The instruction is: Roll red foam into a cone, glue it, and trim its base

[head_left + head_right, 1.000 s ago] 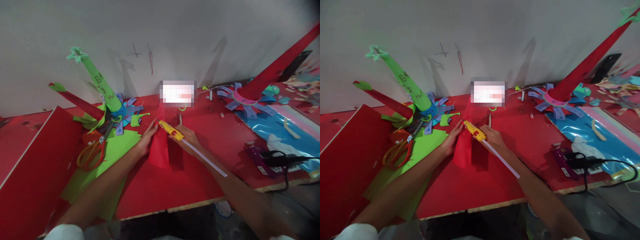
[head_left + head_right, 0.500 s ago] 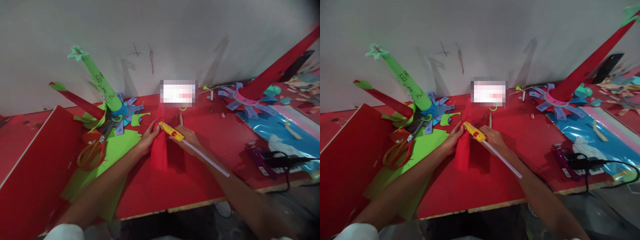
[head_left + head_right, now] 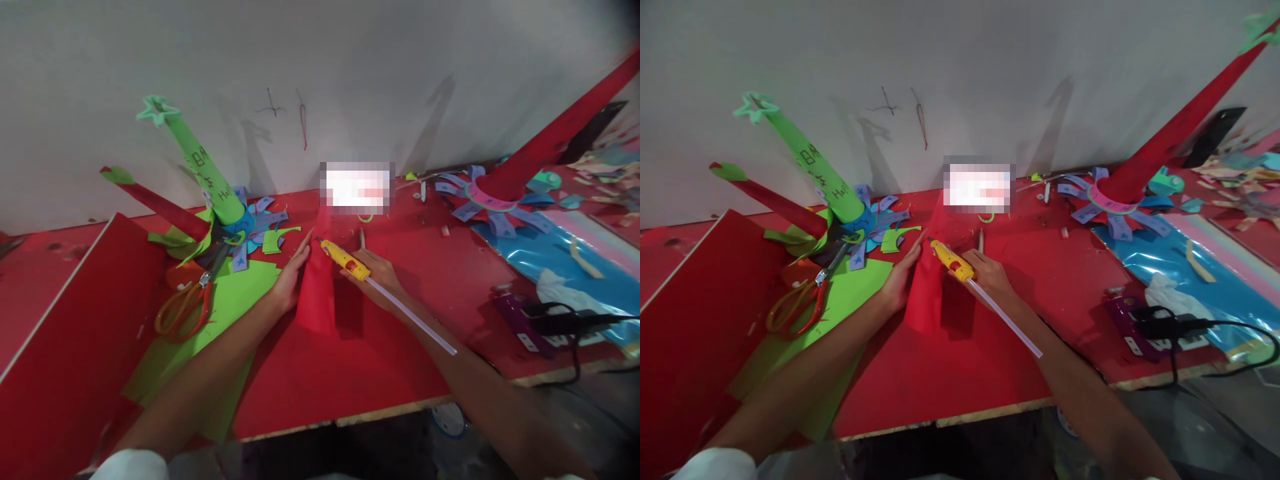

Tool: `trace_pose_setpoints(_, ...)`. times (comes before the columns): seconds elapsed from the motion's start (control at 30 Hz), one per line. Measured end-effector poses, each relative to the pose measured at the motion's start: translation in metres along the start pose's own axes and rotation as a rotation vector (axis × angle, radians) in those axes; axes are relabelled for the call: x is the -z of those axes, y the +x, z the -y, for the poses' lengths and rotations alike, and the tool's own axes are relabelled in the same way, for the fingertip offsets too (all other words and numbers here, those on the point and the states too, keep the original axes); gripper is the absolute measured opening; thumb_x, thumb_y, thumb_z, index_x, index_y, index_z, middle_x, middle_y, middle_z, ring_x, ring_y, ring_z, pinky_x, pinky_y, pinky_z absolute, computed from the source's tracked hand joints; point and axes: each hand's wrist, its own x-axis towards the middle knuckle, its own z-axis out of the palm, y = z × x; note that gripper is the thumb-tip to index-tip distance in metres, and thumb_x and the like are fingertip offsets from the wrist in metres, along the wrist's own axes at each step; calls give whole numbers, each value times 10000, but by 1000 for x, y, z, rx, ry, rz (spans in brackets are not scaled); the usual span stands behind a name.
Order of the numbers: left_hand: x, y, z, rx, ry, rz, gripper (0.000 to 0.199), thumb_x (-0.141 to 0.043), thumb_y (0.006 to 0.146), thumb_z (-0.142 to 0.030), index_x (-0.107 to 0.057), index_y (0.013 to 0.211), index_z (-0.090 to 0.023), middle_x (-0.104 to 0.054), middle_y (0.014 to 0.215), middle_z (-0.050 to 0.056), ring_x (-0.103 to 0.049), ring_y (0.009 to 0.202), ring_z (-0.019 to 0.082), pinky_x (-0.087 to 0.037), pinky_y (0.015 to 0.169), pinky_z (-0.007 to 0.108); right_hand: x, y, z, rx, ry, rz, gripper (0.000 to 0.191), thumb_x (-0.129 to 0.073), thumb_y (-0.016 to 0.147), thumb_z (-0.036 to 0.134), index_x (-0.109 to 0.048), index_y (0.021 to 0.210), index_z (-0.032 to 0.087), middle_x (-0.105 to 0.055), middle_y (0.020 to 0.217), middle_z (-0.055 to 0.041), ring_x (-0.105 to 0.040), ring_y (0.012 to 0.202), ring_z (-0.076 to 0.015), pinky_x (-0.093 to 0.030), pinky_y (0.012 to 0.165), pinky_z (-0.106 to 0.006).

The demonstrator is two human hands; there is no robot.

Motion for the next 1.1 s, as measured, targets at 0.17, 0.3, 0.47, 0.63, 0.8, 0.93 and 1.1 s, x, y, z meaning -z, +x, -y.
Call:
trace_pose_setpoints(0.17,4,3,2,-22,22,-19,577,-766,905,-309,-606,1459,-296,-733,1346,58,-737,1150,227,-564,1066,379,1,0,1,14,15,-14,296,-572,1025,519,-608,952,235,-671,857,-43,-625,728,-180,-470,661,-295)
trace_pose_setpoints(0.3,11,8,4,7,62,-67,445,-815,865,-351,-712,1267,-190,-796,1129,85,-777,961,224,-612,939,353,1,1,3,31,18,-20,313,-573,1023,533,-611,956,230,-675,857,-43,-628,724,-176,-468,655,-289)
trace_pose_setpoints(0.47,15,9,4,72,71,-74,444,-804,874,-401,-714,1232,-154,-803,991,92,-775,779,198,-633,817,328,1,2,3,23,6,-13,310,-569,1026,529,-614,946,233,-679,848,-43,-631,721,-175,-474,653,-286)
trace_pose_setpoints(0.63,10,4,2,164,17,-38,485,-705,948,-452,-666,1343,-172,-804,992,112,-785,772,224,-640,826,355,2,2,5,45,31,-10,265,-582,1029,480,-628,959,229,-695,862,-51,-664,756,-185,-492,667,-292)
trace_pose_setpoints(0.8,6,0,0,218,14,2,546,-636,991,-477,-579,1463,-209,-807,978,113,-790,762,242,-641,809,374,2,3,7,11,34,4,261,-581,1032,469,-632,939,231,-684,859,-49,-665,753,-185,-495,665,-295)
trace_pose_setpoints(0.93,5,0,1,188,48,33,586,-660,972,-507,-565,1473,-219,-806,982,110,-784,725,235,-635,750,354,1,3,5,63,21,-18,283,-564,1038,491,-603,933,231,-665,837,-39,-642,727,-180,-472,639,-294)
trace_pose_setpoints(1.1,6,1,3,131,91,57,582,-712,937,-511,-593,1427,-221,-806,941,94,-767,664,214,-618,663,312,0,1,1,58,-11,-3,317,-518,1055,500,-558,874,243,-643,824,-35,-618,732,-182,-471,655,-297)
